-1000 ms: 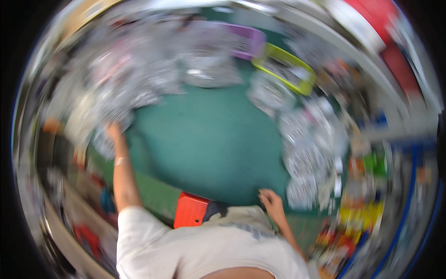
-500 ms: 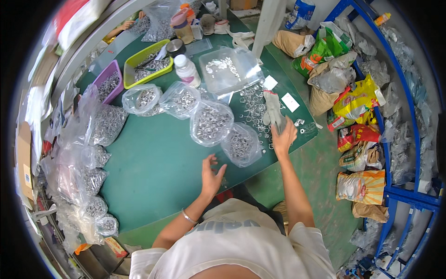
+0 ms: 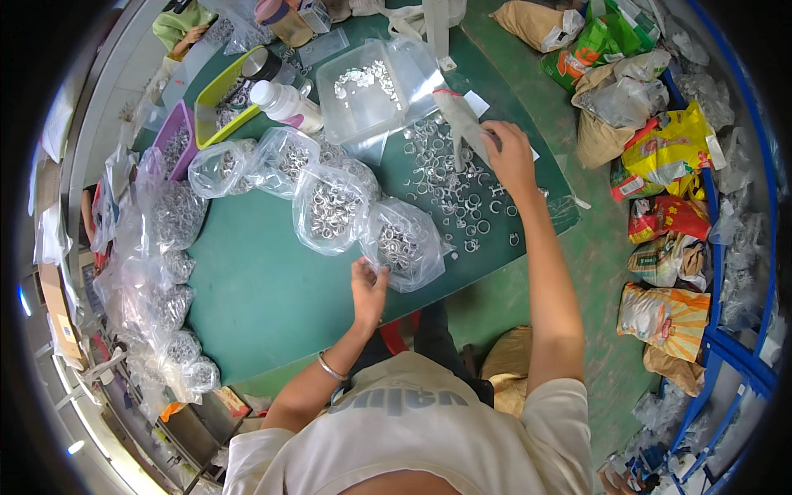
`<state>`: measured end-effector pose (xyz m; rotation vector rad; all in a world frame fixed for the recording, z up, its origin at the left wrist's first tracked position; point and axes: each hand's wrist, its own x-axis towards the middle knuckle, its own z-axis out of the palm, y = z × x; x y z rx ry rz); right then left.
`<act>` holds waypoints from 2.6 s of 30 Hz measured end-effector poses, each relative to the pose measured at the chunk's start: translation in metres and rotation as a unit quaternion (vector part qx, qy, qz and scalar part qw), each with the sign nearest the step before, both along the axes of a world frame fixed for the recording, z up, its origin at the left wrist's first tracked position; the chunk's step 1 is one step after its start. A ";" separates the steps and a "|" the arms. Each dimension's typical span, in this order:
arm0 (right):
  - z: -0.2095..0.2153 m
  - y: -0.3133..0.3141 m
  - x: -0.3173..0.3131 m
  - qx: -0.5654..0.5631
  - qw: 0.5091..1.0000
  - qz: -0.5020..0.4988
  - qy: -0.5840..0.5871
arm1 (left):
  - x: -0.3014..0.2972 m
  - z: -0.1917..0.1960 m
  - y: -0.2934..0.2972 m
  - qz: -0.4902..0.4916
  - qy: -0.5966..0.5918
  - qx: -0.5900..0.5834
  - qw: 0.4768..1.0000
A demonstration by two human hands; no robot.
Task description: The person sorts small metal rings by hand, picking them up from a pile on the green workbench and placing them into a plastic container and bags, then lifts a plastic bag and places it on a shelf.
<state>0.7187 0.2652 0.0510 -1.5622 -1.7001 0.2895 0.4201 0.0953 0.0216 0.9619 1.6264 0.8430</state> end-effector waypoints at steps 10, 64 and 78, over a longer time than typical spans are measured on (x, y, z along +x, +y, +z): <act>0.014 -0.141 -0.065 -0.297 0.921 -0.036 0.248 | -0.011 0.032 -0.003 0.009 -0.028 -0.048 0.998; 0.113 -0.132 -0.217 -0.264 0.783 0.149 0.543 | -0.022 0.108 -0.005 0.204 -0.201 0.193 0.938; 0.135 -0.146 -0.275 -0.247 0.851 0.300 0.354 | -0.091 0.133 -0.035 0.348 -0.248 0.153 0.891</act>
